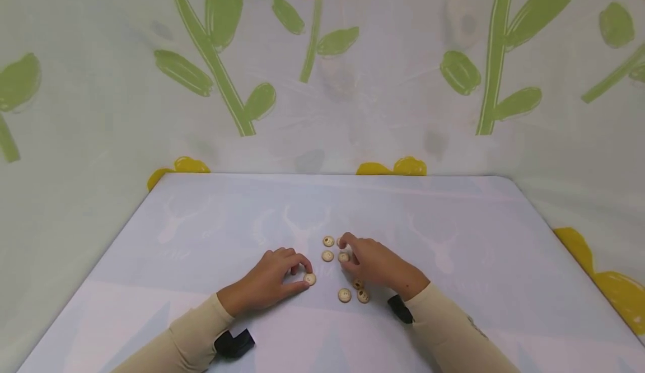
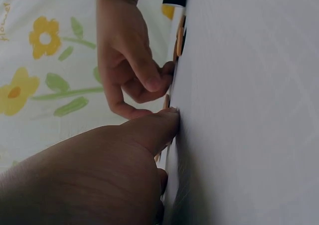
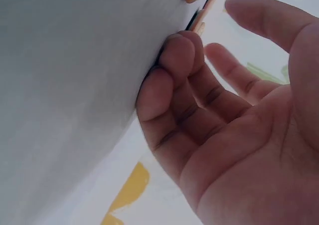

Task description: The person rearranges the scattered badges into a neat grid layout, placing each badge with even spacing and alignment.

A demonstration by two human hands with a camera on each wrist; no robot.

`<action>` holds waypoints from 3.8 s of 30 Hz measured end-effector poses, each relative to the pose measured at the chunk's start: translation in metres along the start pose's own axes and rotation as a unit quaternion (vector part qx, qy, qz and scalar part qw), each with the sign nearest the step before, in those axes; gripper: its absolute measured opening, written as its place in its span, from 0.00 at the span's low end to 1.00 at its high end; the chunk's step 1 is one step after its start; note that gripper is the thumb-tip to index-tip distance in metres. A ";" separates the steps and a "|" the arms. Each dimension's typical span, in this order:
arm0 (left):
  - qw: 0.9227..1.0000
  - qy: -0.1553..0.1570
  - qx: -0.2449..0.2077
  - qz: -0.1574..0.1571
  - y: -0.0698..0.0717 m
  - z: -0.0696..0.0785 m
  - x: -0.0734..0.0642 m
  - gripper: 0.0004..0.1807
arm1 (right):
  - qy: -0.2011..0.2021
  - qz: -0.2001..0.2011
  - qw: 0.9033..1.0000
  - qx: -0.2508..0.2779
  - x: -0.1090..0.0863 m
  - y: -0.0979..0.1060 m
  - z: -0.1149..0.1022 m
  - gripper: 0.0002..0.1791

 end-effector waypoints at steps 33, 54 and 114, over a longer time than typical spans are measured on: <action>1.000 0.001 -0.001 0.006 0.001 0.001 0.002 0.11 | 0.055 -0.063 0.996 0.028 -0.014 0.016 0.011 0.06; 1.000 0.006 0.003 0.001 -0.001 -0.001 0.002 0.11 | 0.065 -0.087 0.994 0.024 -0.015 0.017 0.012 0.15; 1.000 -0.002 0.005 0.010 0.001 0.001 0.003 0.12 | 0.012 -0.003 1.000 -0.025 -0.008 0.011 0.018 0.06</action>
Point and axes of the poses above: each hand's wrist, its own x-axis towards the middle knuckle, its own y-axis out of the back of the hand, z = x × y, the point moved 2 cm from there along x, towards the middle knuckle, and after that the axes turned 12 degrees about z, right-handed, at the moved point
